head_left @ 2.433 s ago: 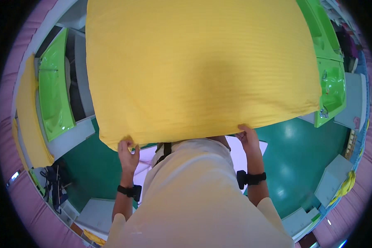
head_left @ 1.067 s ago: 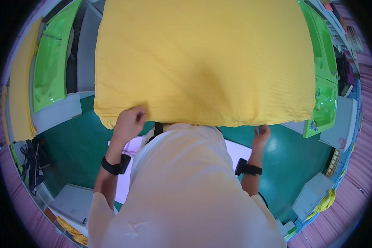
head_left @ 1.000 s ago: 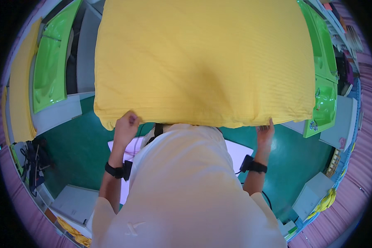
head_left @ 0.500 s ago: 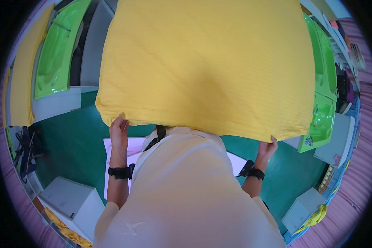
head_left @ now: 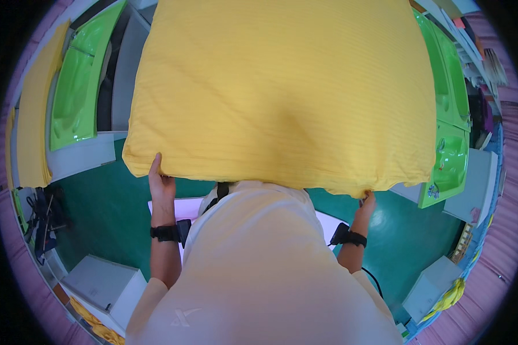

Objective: The recorder is tidying up a room by spreading a yellow cloth over a table and picking up pink foam squares.

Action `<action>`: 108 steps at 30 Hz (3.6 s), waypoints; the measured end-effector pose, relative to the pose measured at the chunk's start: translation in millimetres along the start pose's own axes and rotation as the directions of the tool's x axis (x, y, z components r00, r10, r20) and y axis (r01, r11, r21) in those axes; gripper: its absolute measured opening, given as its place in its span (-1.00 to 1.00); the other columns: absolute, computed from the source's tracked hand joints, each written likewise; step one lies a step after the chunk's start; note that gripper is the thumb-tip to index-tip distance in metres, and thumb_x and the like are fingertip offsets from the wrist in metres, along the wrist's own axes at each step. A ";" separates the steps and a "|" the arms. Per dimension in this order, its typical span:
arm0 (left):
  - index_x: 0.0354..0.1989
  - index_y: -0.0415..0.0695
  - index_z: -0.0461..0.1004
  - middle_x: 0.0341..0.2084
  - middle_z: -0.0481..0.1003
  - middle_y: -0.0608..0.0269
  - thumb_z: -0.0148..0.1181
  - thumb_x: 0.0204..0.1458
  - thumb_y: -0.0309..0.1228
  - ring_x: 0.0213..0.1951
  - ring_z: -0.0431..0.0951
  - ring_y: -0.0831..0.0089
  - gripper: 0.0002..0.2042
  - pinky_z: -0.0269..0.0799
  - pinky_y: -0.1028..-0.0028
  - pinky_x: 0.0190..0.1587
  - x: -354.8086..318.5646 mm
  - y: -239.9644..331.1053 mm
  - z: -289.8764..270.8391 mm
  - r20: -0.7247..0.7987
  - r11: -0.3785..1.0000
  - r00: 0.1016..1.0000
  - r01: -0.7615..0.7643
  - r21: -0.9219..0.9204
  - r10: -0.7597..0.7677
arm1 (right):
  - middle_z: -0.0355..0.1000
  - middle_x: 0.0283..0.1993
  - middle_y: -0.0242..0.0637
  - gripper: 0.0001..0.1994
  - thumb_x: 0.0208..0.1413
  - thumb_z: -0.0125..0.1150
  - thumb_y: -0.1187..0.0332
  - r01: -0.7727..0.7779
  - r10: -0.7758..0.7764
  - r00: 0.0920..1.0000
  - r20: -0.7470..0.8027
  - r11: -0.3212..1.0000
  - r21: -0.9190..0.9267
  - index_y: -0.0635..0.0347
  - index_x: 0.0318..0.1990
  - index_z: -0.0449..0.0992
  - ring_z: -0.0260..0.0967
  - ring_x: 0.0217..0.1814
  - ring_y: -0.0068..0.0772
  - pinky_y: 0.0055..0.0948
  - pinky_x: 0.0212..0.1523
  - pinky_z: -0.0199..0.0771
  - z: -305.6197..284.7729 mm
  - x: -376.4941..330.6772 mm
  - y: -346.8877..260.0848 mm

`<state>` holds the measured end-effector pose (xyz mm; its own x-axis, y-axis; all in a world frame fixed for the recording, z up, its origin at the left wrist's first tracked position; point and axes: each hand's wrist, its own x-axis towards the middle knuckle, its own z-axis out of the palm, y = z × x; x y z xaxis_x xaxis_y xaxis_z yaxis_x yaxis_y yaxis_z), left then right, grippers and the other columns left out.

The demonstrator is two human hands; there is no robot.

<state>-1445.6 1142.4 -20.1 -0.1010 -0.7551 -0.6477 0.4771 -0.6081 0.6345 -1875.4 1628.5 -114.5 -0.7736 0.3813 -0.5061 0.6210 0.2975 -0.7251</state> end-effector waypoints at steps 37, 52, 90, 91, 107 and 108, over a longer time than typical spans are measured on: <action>-0.16 -0.23 0.36 -0.21 0.44 0.15 0.15 0.06 -0.21 -0.18 0.46 0.35 -0.66 0.39 0.38 -0.09 -49.2 -16.3 10.8 0.021 0.888 0.971 0.210 0.409 -0.240 | 0.47 -0.34 -0.20 -0.47 0.04 0.19 -0.01 -0.637 0.400 0.447 0.800 0.771 -0.029 0.30 -0.07 0.36 0.35 0.00 -0.22 -0.03 0.10 0.25 56.5 -138.9 -70.0; 0.04 -0.24 0.30 -0.05 0.43 0.09 0.17 0.05 -0.35 -0.05 0.47 0.30 -0.59 0.43 0.37 -0.04 -17.9 -36.0 44.6 0.196 0.979 0.964 0.197 -0.060 -0.182 | 0.34 0.09 -0.26 -0.59 0.02 0.16 0.38 -0.588 -0.019 0.472 0.881 0.738 0.331 0.17 0.06 0.31 0.31 0.11 -0.27 -0.22 0.11 0.33 108.8 -187.5 -59.0; 0.10 -0.20 0.23 0.02 0.40 0.08 0.17 0.06 -0.17 0.08 0.39 0.22 -0.49 0.25 0.23 0.19 -17.9 -44.2 71.6 0.212 0.814 0.787 0.574 0.093 -0.580 | 0.19 0.18 -0.06 -0.47 0.18 0.01 0.10 -0.648 0.148 0.299 0.943 0.757 0.086 0.26 0.18 0.15 0.15 0.23 -0.11 -0.15 0.30 0.14 149.1 -220.7 -67.8; 0.10 -0.20 0.23 0.02 0.40 0.08 0.17 0.06 -0.17 0.08 0.39 0.22 -0.49 0.25 0.23 0.19 -16.2 -49.8 69.4 0.212 0.815 0.788 0.572 0.094 -0.578 | 0.21 0.16 -0.09 -0.51 0.16 0.02 0.17 -0.657 0.133 0.280 0.951 0.749 0.089 0.26 0.16 0.17 0.16 0.22 -0.13 -0.15 0.29 0.17 149.2 -220.5 -68.9; -0.33 -0.21 0.46 -0.55 0.50 0.25 0.14 0.06 -0.18 -0.50 0.47 0.56 -0.71 0.32 0.59 -0.48 -7.9 36.6 -36.1 0.126 0.534 0.984 -0.173 0.828 0.124 | 0.29 0.15 -0.17 -0.52 0.08 0.13 0.29 -0.545 0.061 0.370 0.927 0.822 0.163 0.13 0.16 0.22 0.24 0.19 -0.19 -0.13 0.25 0.16 116.4 -196.8 -43.3; -0.33 -0.21 0.46 -0.55 0.50 0.25 0.14 0.06 -0.18 -0.50 0.47 0.56 -0.71 0.32 0.59 -0.48 -1.9 45.2 -45.0 0.114 0.536 0.985 -0.166 0.828 0.129 | 0.29 0.15 -0.17 -0.52 0.08 0.13 0.29 -0.546 0.070 0.363 0.929 0.824 0.151 0.13 0.16 0.22 0.24 0.19 -0.19 -0.13 0.25 0.16 110.7 -191.3 -38.8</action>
<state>-1384.5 1127.3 -9.2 -0.1378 -0.8500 -0.5084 -0.4501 -0.4035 0.7966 -1765.5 1447.2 -41.2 -0.3543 -0.6544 -0.6680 0.9151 -0.0954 -0.3918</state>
